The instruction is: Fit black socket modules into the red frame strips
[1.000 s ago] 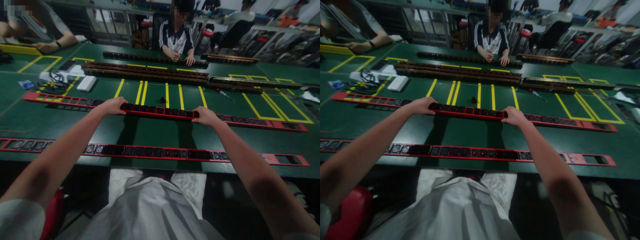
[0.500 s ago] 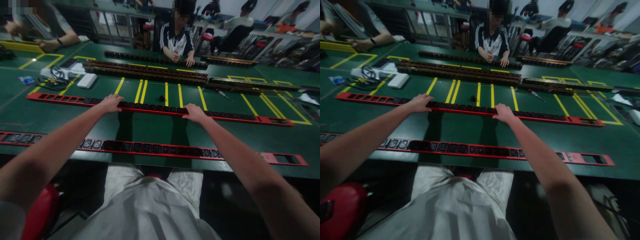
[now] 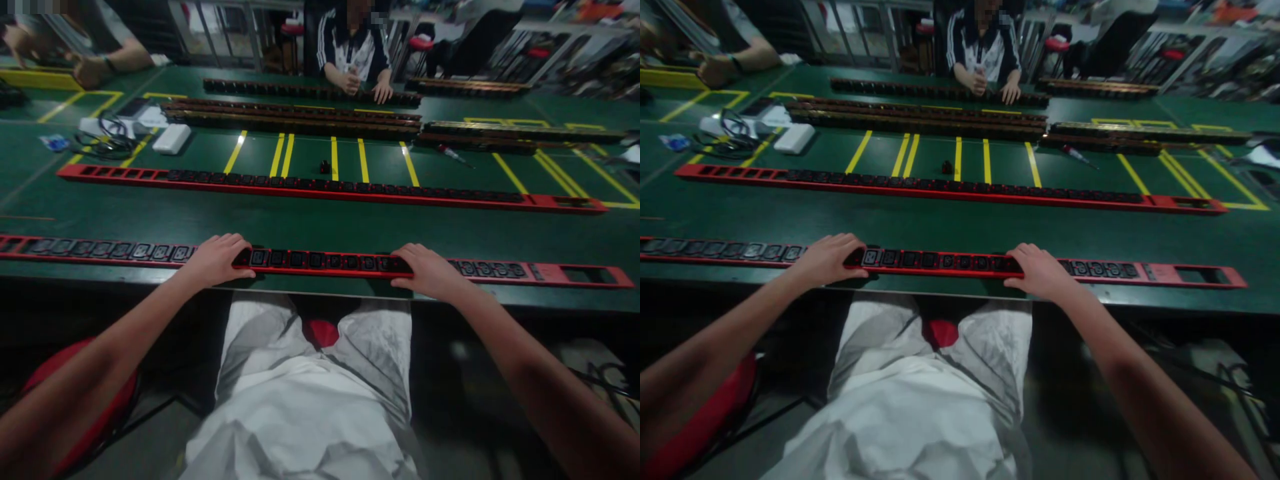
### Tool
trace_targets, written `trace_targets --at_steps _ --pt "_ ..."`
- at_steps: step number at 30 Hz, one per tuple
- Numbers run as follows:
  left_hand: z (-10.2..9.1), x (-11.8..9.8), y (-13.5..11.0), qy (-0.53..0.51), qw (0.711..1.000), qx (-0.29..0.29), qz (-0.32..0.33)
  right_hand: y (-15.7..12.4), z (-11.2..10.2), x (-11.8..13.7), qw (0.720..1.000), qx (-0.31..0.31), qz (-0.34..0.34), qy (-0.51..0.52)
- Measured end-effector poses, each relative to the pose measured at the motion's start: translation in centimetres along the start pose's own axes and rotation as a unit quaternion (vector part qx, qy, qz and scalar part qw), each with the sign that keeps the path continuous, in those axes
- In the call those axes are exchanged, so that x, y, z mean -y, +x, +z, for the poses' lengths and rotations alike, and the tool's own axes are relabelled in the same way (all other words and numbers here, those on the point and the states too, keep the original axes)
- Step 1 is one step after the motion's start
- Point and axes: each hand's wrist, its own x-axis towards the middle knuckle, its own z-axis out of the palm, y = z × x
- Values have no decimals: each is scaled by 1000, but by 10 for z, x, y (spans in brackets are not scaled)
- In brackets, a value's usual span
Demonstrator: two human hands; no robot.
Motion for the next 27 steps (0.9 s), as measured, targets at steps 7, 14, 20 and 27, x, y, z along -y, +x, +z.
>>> trace_targets --at_steps 7,14,20,27 --pt "4 -1 8 25 998 -50 -23 8 11 -5 999 -45 6 -21" --pt "0 12 37 32 998 -59 -17 33 7 -24 998 -54 14 -18" --pt "8 24 43 18 996 -85 -1 45 10 -23 998 -61 23 -6" --pt "10 26 42 2 996 -88 14 43 8 -13 998 -58 19 -18"
